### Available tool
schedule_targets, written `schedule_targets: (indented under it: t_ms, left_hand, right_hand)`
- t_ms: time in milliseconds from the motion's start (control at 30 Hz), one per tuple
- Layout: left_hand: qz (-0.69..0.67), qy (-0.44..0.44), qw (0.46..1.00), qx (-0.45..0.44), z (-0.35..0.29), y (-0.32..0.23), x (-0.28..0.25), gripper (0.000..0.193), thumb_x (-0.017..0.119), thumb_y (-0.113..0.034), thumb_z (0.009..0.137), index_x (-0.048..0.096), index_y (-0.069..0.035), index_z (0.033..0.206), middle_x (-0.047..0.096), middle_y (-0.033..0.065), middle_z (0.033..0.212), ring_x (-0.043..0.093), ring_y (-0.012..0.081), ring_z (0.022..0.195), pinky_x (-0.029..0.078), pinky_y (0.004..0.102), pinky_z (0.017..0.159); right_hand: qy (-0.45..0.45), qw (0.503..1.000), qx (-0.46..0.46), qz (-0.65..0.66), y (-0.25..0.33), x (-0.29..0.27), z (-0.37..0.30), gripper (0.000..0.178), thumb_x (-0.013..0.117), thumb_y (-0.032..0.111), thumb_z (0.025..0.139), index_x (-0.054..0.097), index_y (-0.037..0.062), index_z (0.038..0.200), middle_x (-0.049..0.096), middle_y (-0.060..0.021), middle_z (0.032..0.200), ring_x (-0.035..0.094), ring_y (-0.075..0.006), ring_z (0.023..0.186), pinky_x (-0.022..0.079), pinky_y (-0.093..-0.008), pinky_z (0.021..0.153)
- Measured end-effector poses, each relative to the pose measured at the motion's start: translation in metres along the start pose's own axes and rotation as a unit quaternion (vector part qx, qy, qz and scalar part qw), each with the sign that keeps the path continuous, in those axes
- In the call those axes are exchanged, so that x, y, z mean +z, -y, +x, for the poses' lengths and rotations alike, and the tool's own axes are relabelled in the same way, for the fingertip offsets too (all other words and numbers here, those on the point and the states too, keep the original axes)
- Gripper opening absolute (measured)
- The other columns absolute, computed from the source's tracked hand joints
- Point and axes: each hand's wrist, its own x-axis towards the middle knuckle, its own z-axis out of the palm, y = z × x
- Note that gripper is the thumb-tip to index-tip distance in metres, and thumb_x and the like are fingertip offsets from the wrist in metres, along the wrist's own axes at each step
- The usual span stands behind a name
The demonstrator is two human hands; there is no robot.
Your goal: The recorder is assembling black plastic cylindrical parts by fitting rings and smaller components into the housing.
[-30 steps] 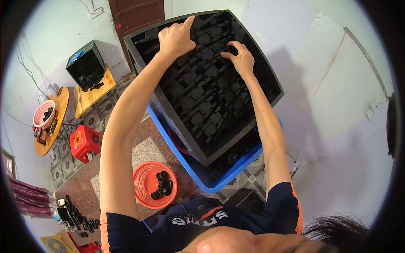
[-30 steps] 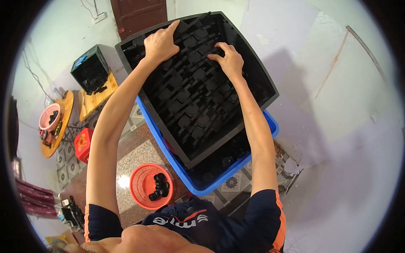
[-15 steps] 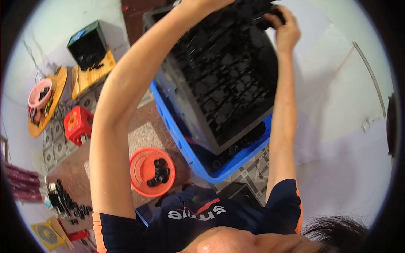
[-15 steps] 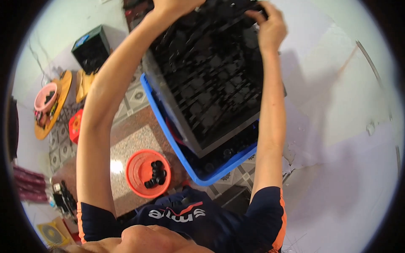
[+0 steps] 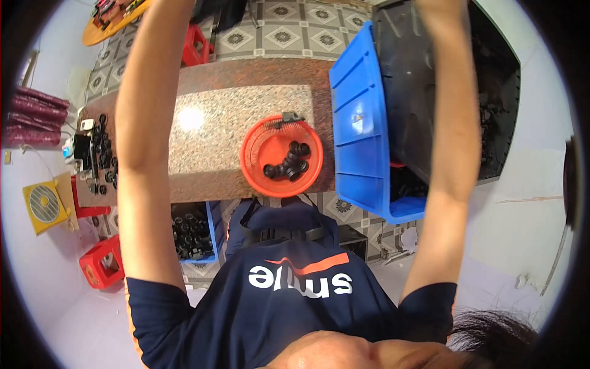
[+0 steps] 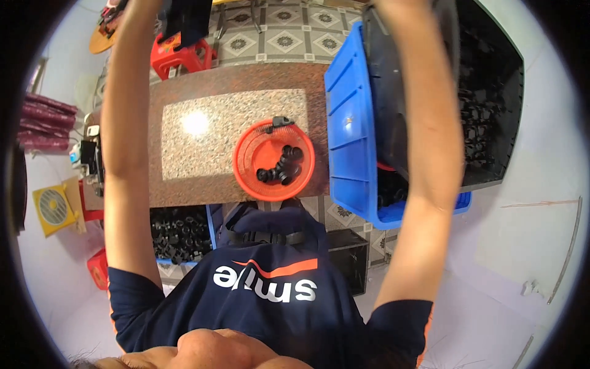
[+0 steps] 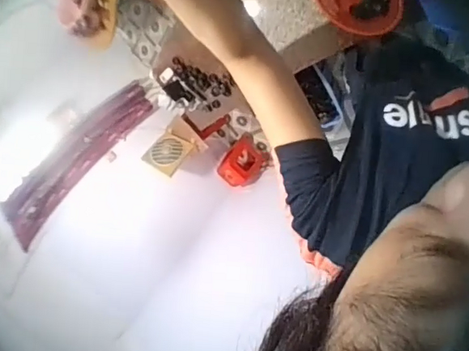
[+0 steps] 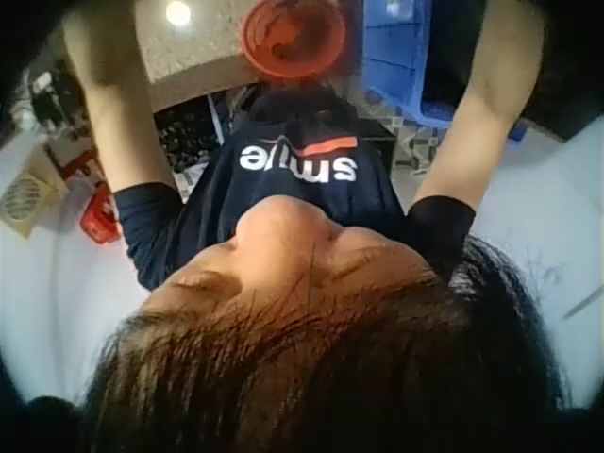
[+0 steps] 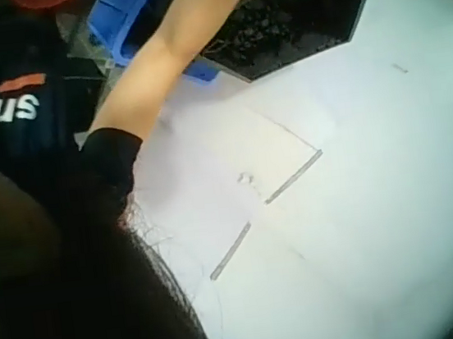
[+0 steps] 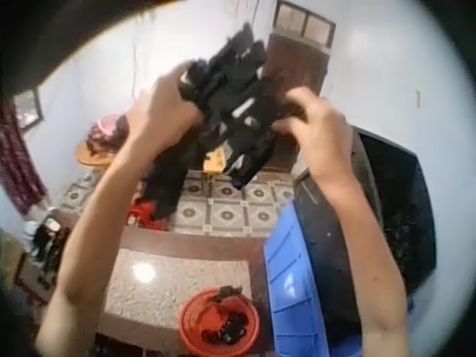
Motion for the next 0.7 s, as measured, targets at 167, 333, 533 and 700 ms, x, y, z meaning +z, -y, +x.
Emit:
schedule_targets:
  t_ms: [167, 333, 533, 700]
  left_hand:
    - [0.145, 0.0, 0.975, -0.171, -0.17, 0.227, -0.059, 0.084, 0.074, -0.023, 0.058, 0.049, -0.029, 0.139, 0.07, 0.0079, 0.1, 0.067, 0.0328, 0.093, 0.051, 0.0434, 0.081]
    - [0.169, 0.087, 0.898, -0.396, -0.318, 0.316, -0.06, 0.084, 0.071, -0.019, 0.061, 0.045, -0.029, 0.141, 0.071, 0.0159, 0.101, 0.068, 0.0364, 0.092, 0.053, 0.0458, 0.076]
    - [0.224, 0.101, 0.846, -0.474, -0.413, 0.357, -0.044, 0.081, 0.071, -0.014, 0.068, 0.042, -0.024, 0.143, 0.067, 0.0145, 0.108, 0.063, 0.034, 0.102, 0.049, 0.0472, 0.085]
    - [0.184, 0.333, 0.792, -0.478, -0.453, 0.371, -0.023, 0.091, 0.076, -0.035, 0.075, 0.026, -0.026, 0.15, 0.039, 0.0152, 0.143, 0.037, 0.0386, 0.132, 0.033, 0.0613, 0.1]
  right_hand:
    - [0.169, 0.983, -0.014, 0.076, 0.16, 0.154, -0.119, 0.029, 0.08, 0.024, 0.07, 0.071, 0.0158, 0.096, 0.066, -0.0056, 0.087, 0.065, -0.0205, 0.082, 0.055, -0.0316, 0.07]
    - [0.306, 0.932, 0.025, 0.194, 0.243, 0.275, -0.279, 0.036, 0.08, 0.034, 0.065, 0.065, 0.0215, 0.095, 0.055, -0.0078, 0.081, 0.063, -0.0271, 0.077, 0.054, -0.0391, 0.066]
    - [0.444, 0.859, 0.056, 0.249, 0.285, 0.313, -0.358, 0.037, 0.078, 0.022, 0.072, 0.062, 0.0177, 0.105, 0.06, -0.0106, 0.101, 0.062, -0.0335, 0.095, 0.05, -0.0451, 0.083]
    - [0.626, 0.736, 0.126, 0.226, 0.27, 0.301, -0.378, 0.056, 0.073, 0.013, 0.079, 0.056, 0.021, 0.131, 0.059, -0.0122, 0.125, 0.056, -0.0334, 0.116, 0.045, -0.0428, 0.096]
